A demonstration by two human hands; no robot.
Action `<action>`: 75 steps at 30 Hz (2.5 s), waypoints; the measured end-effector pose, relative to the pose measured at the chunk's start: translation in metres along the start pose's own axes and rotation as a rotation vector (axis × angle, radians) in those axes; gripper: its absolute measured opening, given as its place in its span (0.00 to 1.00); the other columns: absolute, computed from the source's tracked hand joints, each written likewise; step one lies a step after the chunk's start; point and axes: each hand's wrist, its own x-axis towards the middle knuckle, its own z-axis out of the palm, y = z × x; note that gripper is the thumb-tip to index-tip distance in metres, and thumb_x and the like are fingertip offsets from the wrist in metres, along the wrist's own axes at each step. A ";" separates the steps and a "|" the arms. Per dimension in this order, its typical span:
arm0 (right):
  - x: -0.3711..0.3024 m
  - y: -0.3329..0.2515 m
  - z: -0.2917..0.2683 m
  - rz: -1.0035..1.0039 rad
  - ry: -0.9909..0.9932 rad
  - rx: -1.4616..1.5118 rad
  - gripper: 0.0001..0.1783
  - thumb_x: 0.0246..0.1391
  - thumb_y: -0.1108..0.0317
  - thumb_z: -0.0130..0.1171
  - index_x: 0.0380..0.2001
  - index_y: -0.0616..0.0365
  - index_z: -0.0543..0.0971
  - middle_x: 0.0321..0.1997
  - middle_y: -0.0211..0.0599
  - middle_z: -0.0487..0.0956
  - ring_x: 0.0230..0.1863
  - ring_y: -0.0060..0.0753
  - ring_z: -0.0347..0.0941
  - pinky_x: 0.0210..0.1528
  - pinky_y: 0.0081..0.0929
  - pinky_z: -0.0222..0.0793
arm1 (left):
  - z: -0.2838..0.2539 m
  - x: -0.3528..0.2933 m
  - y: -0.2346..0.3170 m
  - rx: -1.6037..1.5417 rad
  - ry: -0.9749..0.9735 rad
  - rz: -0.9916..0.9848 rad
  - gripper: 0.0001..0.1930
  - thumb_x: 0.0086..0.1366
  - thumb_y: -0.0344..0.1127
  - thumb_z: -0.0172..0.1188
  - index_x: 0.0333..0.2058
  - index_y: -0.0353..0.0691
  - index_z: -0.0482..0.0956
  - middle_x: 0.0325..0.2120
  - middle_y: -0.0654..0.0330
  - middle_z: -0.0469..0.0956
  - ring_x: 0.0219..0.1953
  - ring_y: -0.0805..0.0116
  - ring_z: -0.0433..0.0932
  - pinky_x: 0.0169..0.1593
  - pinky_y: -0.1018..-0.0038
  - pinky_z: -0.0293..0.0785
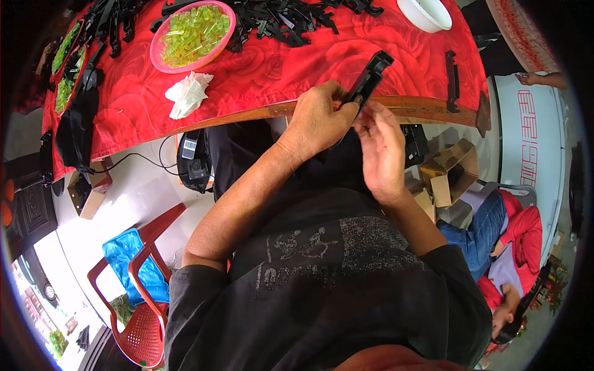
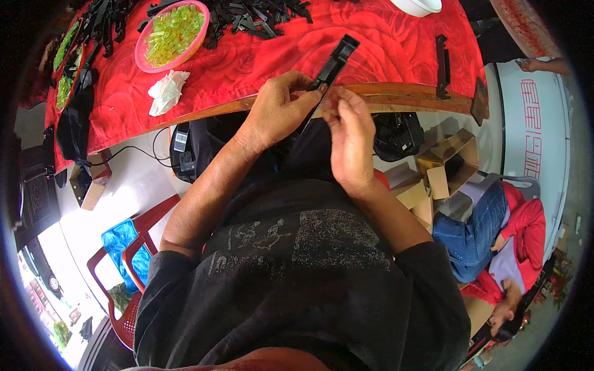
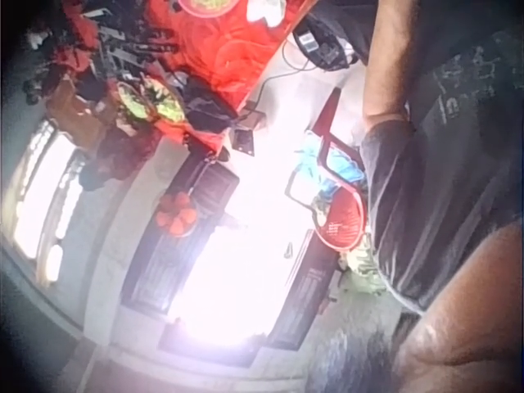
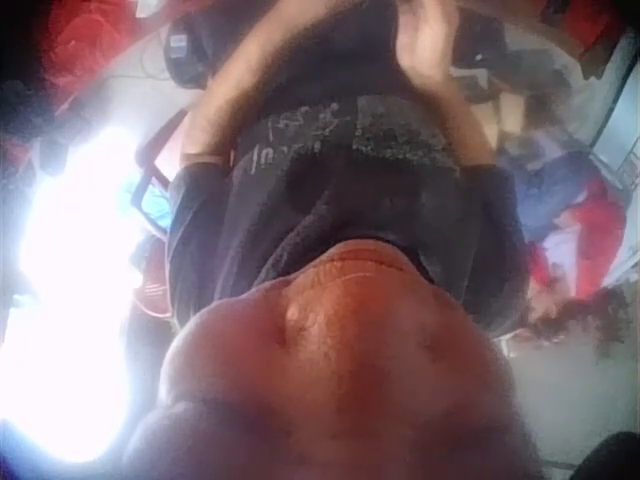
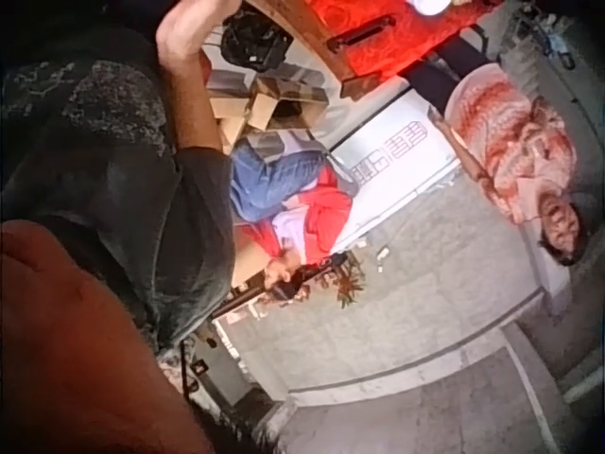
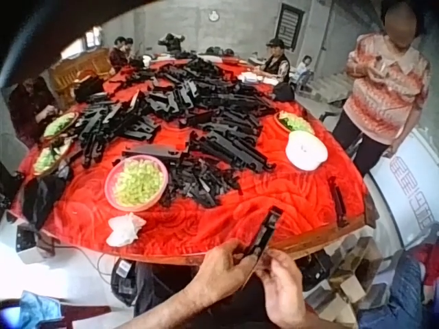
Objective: The person takes a small piece from a bowl, inserts it into a black plastic housing, and then fits and presses two black plastic components together by hand.
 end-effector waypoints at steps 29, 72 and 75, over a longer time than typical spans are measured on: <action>0.030 -0.027 -0.002 0.003 -0.021 -0.313 0.10 0.64 0.63 0.58 0.38 0.59 0.78 0.32 0.25 0.78 0.31 0.15 0.73 0.36 0.17 0.71 | 0.033 -0.021 -0.015 -0.027 0.117 0.095 0.09 0.66 0.31 0.56 0.37 0.29 0.75 0.24 0.53 0.80 0.26 0.69 0.81 0.31 0.71 0.74; 0.038 -0.018 -0.008 -0.005 -0.080 -0.321 0.09 0.62 0.66 0.61 0.35 0.62 0.79 0.32 0.22 0.76 0.33 0.11 0.67 0.38 0.16 0.64 | 0.032 -0.014 -0.013 0.064 0.143 0.137 0.09 0.64 0.32 0.57 0.31 0.30 0.72 0.17 0.49 0.77 0.22 0.58 0.81 0.29 0.64 0.74; 0.038 -0.017 0.000 -0.009 -0.018 -0.322 0.09 0.62 0.66 0.61 0.36 0.62 0.80 0.33 0.23 0.77 0.34 0.12 0.67 0.39 0.16 0.64 | 0.033 -0.010 -0.018 0.038 0.095 0.084 0.08 0.66 0.31 0.55 0.34 0.30 0.73 0.18 0.51 0.78 0.21 0.61 0.80 0.28 0.66 0.74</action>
